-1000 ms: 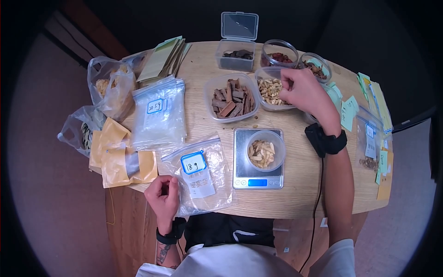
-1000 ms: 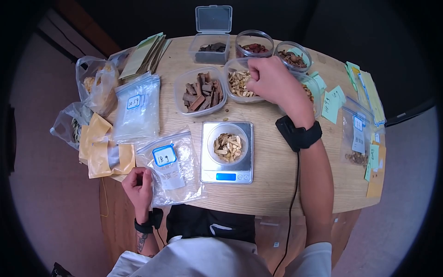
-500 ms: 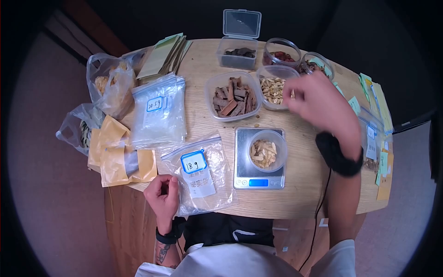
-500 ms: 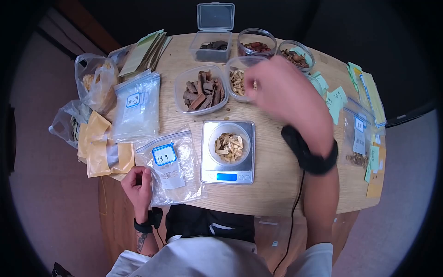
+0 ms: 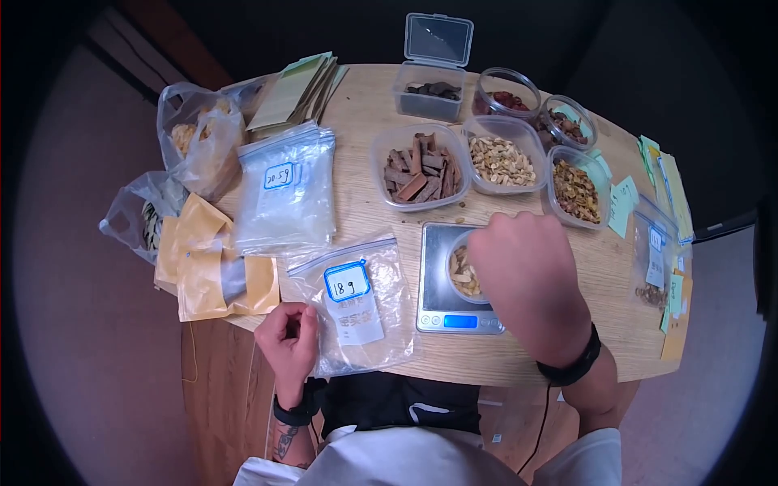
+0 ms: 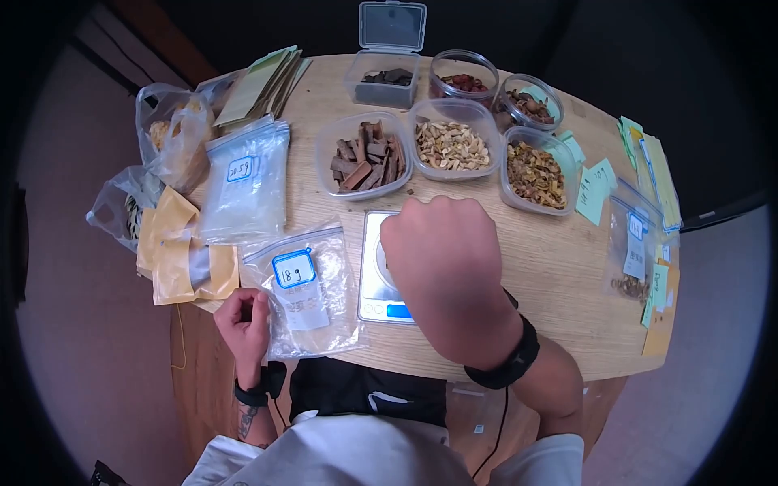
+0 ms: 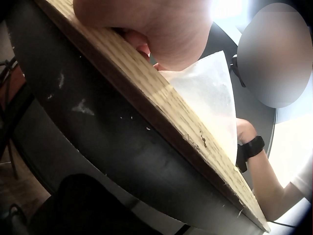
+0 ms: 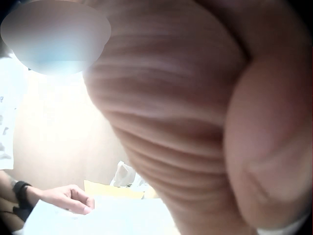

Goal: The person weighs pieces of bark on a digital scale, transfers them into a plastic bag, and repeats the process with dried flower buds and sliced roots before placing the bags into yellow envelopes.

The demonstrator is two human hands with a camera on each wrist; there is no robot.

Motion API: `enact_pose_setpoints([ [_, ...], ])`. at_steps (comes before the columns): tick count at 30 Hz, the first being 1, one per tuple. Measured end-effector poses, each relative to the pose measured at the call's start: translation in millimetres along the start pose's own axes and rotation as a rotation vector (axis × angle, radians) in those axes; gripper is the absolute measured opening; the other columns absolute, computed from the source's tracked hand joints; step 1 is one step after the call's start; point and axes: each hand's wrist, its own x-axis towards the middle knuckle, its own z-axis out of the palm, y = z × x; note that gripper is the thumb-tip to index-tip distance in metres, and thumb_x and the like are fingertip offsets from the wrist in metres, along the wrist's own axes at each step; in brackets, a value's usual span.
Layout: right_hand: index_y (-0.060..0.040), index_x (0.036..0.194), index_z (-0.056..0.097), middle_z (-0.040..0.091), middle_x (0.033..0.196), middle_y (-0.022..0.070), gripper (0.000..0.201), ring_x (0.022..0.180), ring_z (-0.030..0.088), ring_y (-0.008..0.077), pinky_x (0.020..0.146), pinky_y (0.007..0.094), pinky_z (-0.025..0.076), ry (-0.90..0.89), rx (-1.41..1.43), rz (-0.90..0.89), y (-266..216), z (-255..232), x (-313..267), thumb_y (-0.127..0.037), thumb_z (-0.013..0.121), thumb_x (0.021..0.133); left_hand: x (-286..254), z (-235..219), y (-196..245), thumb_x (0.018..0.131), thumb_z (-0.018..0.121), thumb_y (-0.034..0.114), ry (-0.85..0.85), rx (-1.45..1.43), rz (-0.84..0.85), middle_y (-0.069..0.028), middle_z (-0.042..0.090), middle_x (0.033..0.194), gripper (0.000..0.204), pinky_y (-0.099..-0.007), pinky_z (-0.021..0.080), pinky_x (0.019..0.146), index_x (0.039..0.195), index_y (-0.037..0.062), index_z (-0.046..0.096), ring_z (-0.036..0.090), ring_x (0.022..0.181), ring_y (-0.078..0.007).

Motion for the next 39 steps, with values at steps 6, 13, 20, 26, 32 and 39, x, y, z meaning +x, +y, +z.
enact_pose_setpoints([
  [6,-0.0158,0.061,0.059,0.052,0.061,0.0029,0.012,0.065,0.058,0.0199,0.059,0.033,0.041,0.123,-0.019,-0.001,-3.6,14.2,-0.8,-0.01,0.069,0.064,0.6,0.4,1.5,0.086,0.071,0.007,-0.002,0.004,0.02,-0.0029,0.06,0.064,0.013,-0.0222,0.038,0.053,0.081,-0.0036,0.065,0.05,0.056,-0.0058],
  [13,-0.0125,0.065,0.063,0.056,0.064,0.0051,0.007,0.068,0.06,0.021,0.06,0.0331,0.043,0.04,0.118,-0.067,3.1,-2.8,0.6,-0.008,0.068,0.067,0.1,-1.4,1.1,0.088,0.069,0.008,-0.024,0.031,0.031,-0.0011,0.06,0.064,0.014,-0.021,0.039,0.054,0.081,-0.0028,0.064,0.051,0.057,-0.0049],
  [20,-0.0053,0.075,0.064,0.054,0.052,0.0081,0.003,0.046,0.055,0.021,0.048,0.034,0.042,-0.146,0.331,-0.06,47.1,-46.4,24.8,-0.003,0.063,0.075,0.3,-0.5,0.3,0.086,0.071,0.007,-0.01,0.017,0.025,-0.0038,0.059,0.063,0.014,-0.0229,0.037,0.052,0.081,-0.0039,0.064,0.049,0.055,-0.0063],
  [26,-0.001,0.075,0.053,0.047,0.054,0.0064,0.005,0.046,0.047,0.0141,0.047,0.0272,0.035,-0.099,0.601,0.093,75.8,-57.0,22.8,0.001,0.058,0.075,0.0,0.7,1.7,0.086,0.071,0.008,0.003,0.019,0.016,-0.0033,0.06,0.063,0.014,-0.0221,0.038,0.053,0.081,-0.004,0.064,0.05,0.055,-0.0057],
  [32,-0.0005,0.074,0.051,0.046,0.055,0.0063,0.006,0.047,0.046,0.0147,0.047,0.0279,0.034,-0.09,0.567,0.025,86.5,-47.8,28.0,-0.002,0.056,0.074,-0.4,0.8,4.0,0.087,0.07,0.008,0.0,-0.003,-0.001,-0.002,0.061,0.064,0.014,-0.0213,0.039,0.054,0.082,-0.0039,0.065,0.051,0.057,-0.005],
  [39,-0.0001,0.075,0.05,0.046,0.055,0.0076,0.006,0.048,0.045,0.0166,0.048,0.0304,0.036,-0.105,0.576,0.018,88.7,-44.5,29.9,-0.002,0.056,0.073,-0.6,1.3,3.8,0.088,0.07,0.008,0.003,-0.01,-0.007,-0.0016,0.06,0.063,0.014,-0.0209,0.039,0.054,0.082,-0.0038,0.065,0.051,0.057,-0.0047],
])
